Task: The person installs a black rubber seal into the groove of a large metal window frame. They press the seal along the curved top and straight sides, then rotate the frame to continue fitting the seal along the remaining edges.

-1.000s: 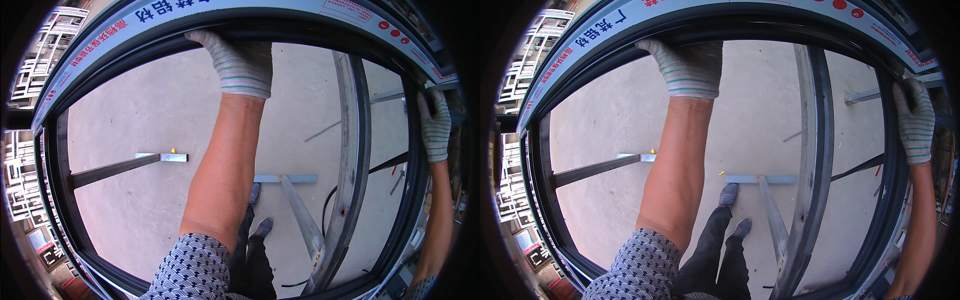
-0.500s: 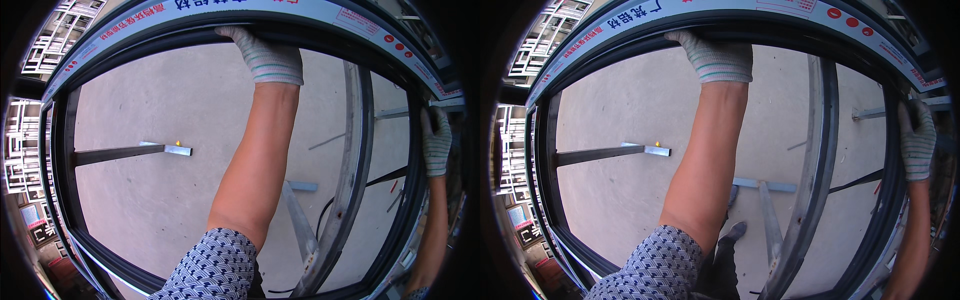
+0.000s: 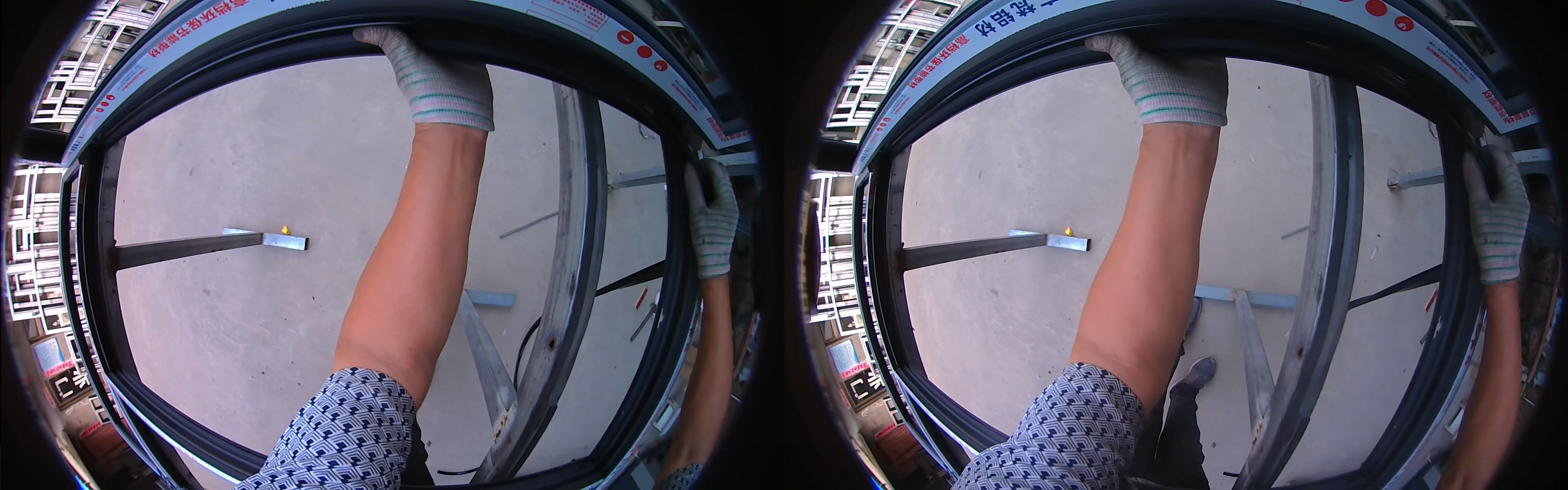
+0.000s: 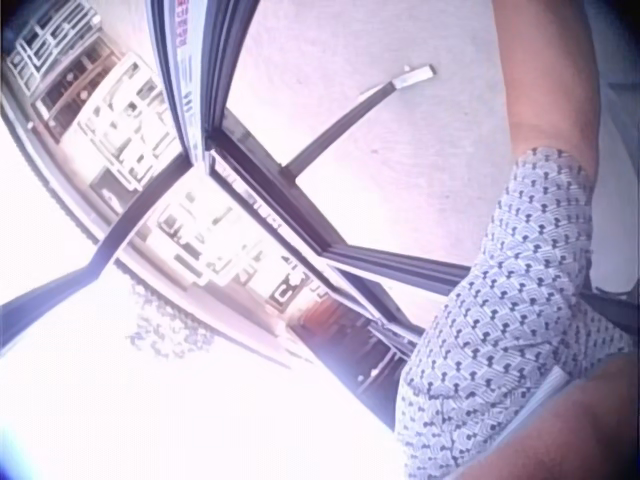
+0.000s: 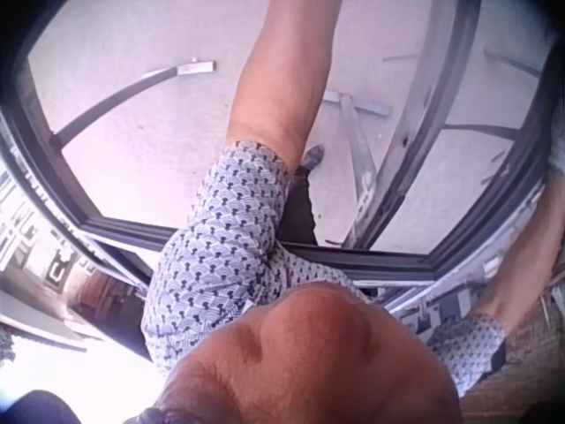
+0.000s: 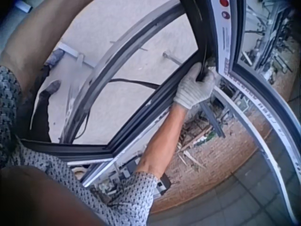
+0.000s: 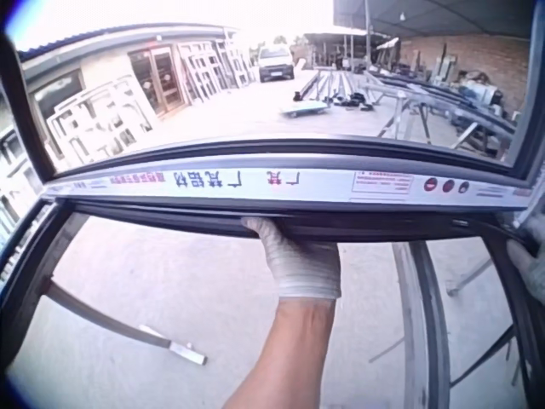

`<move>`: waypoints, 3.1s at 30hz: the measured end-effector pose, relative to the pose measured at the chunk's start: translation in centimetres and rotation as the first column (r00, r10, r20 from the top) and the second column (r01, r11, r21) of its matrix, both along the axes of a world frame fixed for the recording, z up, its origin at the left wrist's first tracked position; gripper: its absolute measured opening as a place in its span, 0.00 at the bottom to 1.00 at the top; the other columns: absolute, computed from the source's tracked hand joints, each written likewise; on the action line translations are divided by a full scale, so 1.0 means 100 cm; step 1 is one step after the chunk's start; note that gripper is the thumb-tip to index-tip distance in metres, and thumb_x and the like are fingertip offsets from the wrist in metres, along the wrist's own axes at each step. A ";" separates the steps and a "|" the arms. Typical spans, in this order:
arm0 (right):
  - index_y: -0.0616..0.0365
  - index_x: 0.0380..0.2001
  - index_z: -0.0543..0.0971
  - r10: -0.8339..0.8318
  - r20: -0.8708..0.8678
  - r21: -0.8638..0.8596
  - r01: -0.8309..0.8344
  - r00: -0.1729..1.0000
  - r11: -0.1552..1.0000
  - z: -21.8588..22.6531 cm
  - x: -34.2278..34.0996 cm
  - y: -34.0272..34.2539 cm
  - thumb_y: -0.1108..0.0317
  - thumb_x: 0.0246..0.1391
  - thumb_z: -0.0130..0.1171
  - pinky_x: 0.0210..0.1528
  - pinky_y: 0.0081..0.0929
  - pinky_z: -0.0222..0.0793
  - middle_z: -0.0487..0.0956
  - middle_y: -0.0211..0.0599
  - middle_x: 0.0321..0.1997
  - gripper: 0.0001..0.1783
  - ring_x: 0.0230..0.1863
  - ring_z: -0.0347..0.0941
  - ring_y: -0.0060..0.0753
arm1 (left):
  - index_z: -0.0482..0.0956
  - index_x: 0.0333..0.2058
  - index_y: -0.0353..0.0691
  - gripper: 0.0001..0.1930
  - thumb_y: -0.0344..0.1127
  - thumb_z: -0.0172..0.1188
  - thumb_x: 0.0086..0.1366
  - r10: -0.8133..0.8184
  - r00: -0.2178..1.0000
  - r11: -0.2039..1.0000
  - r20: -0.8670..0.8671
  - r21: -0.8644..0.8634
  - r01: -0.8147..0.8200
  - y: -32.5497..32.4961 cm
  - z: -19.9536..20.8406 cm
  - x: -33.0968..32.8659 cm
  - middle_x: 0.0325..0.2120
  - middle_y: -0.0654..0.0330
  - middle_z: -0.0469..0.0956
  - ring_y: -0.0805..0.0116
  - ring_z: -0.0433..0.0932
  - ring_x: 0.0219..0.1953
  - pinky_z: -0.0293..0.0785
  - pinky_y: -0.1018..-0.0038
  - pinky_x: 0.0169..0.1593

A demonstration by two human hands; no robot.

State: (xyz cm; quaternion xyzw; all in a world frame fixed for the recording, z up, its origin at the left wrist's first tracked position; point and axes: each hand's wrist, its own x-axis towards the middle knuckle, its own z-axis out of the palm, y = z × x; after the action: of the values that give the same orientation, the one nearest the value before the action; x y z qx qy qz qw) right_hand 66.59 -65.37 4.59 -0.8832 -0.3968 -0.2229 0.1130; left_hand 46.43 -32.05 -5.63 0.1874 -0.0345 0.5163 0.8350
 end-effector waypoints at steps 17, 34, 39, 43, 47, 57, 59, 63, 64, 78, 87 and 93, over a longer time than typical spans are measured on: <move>0.59 0.49 0.84 0.084 -0.008 -0.006 -0.084 0.996 0.996 0.005 -0.008 0.005 0.62 0.63 0.66 0.54 0.34 0.76 0.85 0.46 0.44 0.16 0.45 0.82 0.40 | 0.51 0.75 0.48 0.48 0.78 0.37 0.68 0.021 0.987 0.950 -0.157 -0.304 -0.068 -0.028 0.023 0.011 0.75 0.61 0.53 0.53 0.54 0.75 0.40 0.61 0.80; 0.59 0.44 0.84 0.177 -0.012 0.012 -0.177 0.984 0.984 0.015 -0.028 0.016 0.64 0.62 0.66 0.51 0.34 0.76 0.83 0.44 0.40 0.12 0.43 0.81 0.39 | 0.52 0.74 0.46 0.47 0.76 0.37 0.70 -0.024 0.996 0.993 -0.088 -0.117 0.014 -0.037 0.006 0.029 0.74 0.58 0.56 0.53 0.53 0.75 0.39 0.63 0.80; 0.60 0.44 0.84 0.150 0.018 -0.019 -0.150 0.989 0.989 0.018 -0.035 0.020 0.64 0.62 0.66 0.51 0.35 0.76 0.83 0.44 0.39 0.12 0.43 0.80 0.40 | 0.54 0.73 0.46 0.48 0.77 0.38 0.68 -0.029 0.996 0.995 -0.083 -0.100 0.021 -0.046 0.009 0.034 0.73 0.57 0.57 0.52 0.54 0.75 0.40 0.63 0.80; 0.60 0.44 0.84 0.162 -0.007 0.000 -0.162 0.987 0.987 0.016 -0.032 0.017 0.64 0.62 0.66 0.51 0.35 0.75 0.83 0.44 0.39 0.12 0.43 0.80 0.40 | 0.55 0.73 0.46 0.48 0.77 0.37 0.68 -0.050 0.992 0.980 -0.117 -0.195 0.026 -0.051 0.014 0.038 0.73 0.57 0.58 0.53 0.56 0.74 0.43 0.63 0.80; 0.60 0.45 0.83 0.157 -0.038 -0.002 -0.158 0.987 0.987 0.019 -0.037 0.021 0.64 0.63 0.65 0.52 0.34 0.75 0.82 0.45 0.40 0.12 0.43 0.79 0.40 | 0.55 0.73 0.46 0.47 0.77 0.37 0.69 -0.059 0.995 0.996 -0.085 -0.078 0.053 -0.048 0.005 0.036 0.73 0.58 0.57 0.53 0.55 0.75 0.40 0.64 0.80; 0.60 0.44 0.83 0.173 0.010 0.001 -0.173 0.985 0.985 0.019 -0.037 0.024 0.64 0.63 0.65 0.52 0.35 0.75 0.82 0.45 0.40 0.12 0.43 0.79 0.41 | 0.48 0.74 0.43 0.56 0.83 0.37 0.63 -0.057 0.976 0.989 -0.208 -0.147 0.026 -0.057 0.011 0.046 0.75 0.54 0.52 0.52 0.49 0.76 0.31 0.66 0.80; 0.60 0.44 0.83 0.171 0.012 0.002 -0.171 0.985 0.985 0.018 -0.036 0.023 0.64 0.63 0.65 0.51 0.35 0.75 0.82 0.45 0.40 0.12 0.43 0.79 0.41 | 0.55 0.73 0.44 0.52 0.81 0.38 0.64 -0.081 0.984 0.993 -0.160 -0.098 0.066 -0.058 0.008 0.041 0.73 0.58 0.57 0.54 0.53 0.75 0.35 0.66 0.80; 0.60 0.44 0.83 0.178 -0.040 0.011 -0.177 0.983 0.984 0.019 -0.031 0.017 0.63 0.63 0.65 0.51 0.35 0.75 0.82 0.45 0.39 0.12 0.42 0.79 0.41 | 0.55 0.73 0.45 0.50 0.79 0.42 0.65 -0.127 0.984 0.992 -0.128 -0.016 0.126 -0.064 0.003 0.048 0.73 0.58 0.58 0.55 0.54 0.75 0.38 0.67 0.80; 0.60 0.44 0.83 0.183 -0.049 0.012 -0.183 0.982 0.983 0.018 -0.030 0.018 0.63 0.63 0.65 0.51 0.35 0.75 0.82 0.45 0.39 0.12 0.42 0.79 0.41 | 0.54 0.73 0.45 0.50 0.78 0.43 0.65 -0.147 0.981 0.989 -0.130 -0.022 0.146 -0.067 0.002 0.050 0.73 0.58 0.58 0.55 0.54 0.75 0.39 0.67 0.80; 0.60 0.44 0.84 0.167 -0.041 0.001 -0.167 0.985 0.986 0.018 -0.029 0.019 0.62 0.63 0.65 0.50 0.35 0.76 0.83 0.46 0.40 0.13 0.42 0.80 0.41 | 0.57 0.71 0.42 0.51 0.79 0.43 0.65 -0.231 0.968 0.973 -0.095 0.001 0.232 -0.071 -0.001 0.056 0.72 0.56 0.60 0.55 0.56 0.74 0.41 0.66 0.80; 0.58 0.46 0.84 0.124 -0.006 -0.012 -0.124 0.992 0.992 0.012 -0.022 0.013 0.61 0.63 0.65 0.52 0.35 0.77 0.84 0.44 0.41 0.14 0.44 0.81 0.40 | 0.45 0.75 0.42 0.55 0.82 0.34 0.65 -0.151 0.892 0.986 -0.426 -0.125 0.107 -0.078 0.008 0.062 0.76 0.54 0.50 0.52 0.48 0.77 0.33 0.63 0.79; 0.58 0.46 0.84 0.136 -0.014 0.020 -0.135 0.991 0.991 0.009 -0.021 0.015 0.60 0.63 0.66 0.52 0.35 0.77 0.84 0.44 0.40 0.14 0.44 0.81 0.39 | 0.51 0.73 0.38 0.57 0.83 0.40 0.63 -0.093 0.907 0.995 -0.411 0.005 0.104 -0.068 -0.005 0.053 0.74 0.52 0.54 0.53 0.54 0.75 0.41 0.65 0.78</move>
State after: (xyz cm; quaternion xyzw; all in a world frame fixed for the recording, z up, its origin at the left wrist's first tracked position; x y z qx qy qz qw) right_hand 64.46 -63.91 5.46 -0.8548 -0.4528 -0.2118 0.1392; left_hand 51.72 -38.89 -6.09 0.3007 0.1250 0.4221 0.8460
